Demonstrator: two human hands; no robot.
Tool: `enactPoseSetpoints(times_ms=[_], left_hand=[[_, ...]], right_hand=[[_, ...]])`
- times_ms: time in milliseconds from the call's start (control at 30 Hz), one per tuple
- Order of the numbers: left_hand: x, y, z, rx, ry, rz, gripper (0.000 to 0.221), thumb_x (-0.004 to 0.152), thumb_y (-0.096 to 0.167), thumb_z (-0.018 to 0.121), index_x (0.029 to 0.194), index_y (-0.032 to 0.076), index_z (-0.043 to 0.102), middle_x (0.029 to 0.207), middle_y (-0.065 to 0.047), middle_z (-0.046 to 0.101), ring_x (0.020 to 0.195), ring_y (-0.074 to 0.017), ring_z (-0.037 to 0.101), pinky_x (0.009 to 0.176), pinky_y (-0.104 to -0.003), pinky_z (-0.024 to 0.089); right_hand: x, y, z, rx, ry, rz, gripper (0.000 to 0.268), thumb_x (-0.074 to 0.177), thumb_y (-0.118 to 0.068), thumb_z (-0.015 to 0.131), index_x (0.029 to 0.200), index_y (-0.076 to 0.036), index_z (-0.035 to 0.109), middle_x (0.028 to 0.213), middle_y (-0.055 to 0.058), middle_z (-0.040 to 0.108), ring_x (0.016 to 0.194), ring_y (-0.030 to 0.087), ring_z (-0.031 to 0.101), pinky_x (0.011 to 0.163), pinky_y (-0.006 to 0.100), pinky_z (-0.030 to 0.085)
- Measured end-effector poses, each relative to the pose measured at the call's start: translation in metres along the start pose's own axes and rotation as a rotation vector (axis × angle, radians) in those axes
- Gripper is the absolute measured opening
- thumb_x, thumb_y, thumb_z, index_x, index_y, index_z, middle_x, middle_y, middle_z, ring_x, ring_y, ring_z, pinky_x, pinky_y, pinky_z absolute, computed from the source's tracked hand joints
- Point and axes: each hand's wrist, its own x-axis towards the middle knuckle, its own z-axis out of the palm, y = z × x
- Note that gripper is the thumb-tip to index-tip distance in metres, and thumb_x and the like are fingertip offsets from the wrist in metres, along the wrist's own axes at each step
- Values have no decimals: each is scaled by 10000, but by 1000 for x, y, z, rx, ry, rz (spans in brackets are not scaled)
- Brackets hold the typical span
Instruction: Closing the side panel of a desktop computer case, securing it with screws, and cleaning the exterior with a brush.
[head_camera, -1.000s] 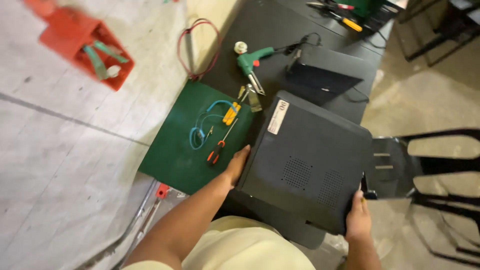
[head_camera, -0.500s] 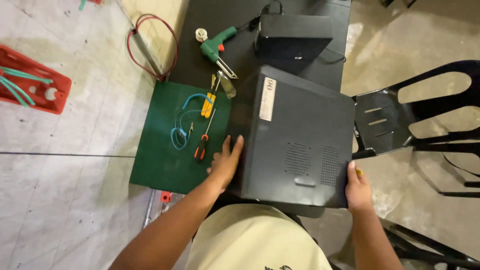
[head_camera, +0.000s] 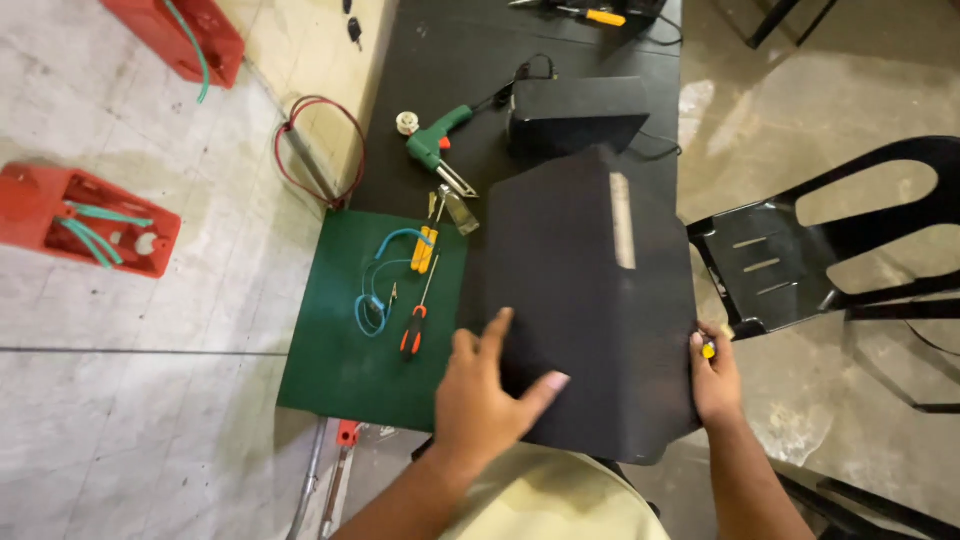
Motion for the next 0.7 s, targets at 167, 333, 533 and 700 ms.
enactPoseSetpoints(times_ms=[167,333,533,700], left_hand=[[-11,30,11,-21,157,372,935,737,669,795,1462,136,541,1027,-175,510,871,-389,575,729,-489,517],[-12,50,14,-87,2,238,1039,737,706,677,1582,182,377,1324,-307,431,1105,-506,573,820,-570,539],[-22,56,27,-250,-121,402,891,820,620,505,1591,202,350,1501,-545,294,1071,-664,557,900,-604,489],[-23,61,45,-369,-350,440,815,853,550,439,1609,300,269,1706,-506,85,1260,-726,418,901,-704,458]], right_hand=[[-7,-1,-6,344,-55,-42,335,1098,-401,511,1359,-199,572,1192,19,643,978,113,583,808,284,464],[8,-21,15,284,-170,-127,347,1100,-398,495,1370,-192,565,1201,23,645,994,118,588,828,288,468],[14,-43,53,218,-327,-225,365,1101,-393,472,1386,-181,556,1214,29,648,1019,125,597,858,295,474],[15,-40,64,167,-399,-270,380,1103,-390,453,1400,-173,548,1225,35,650,1040,132,603,883,301,479]])
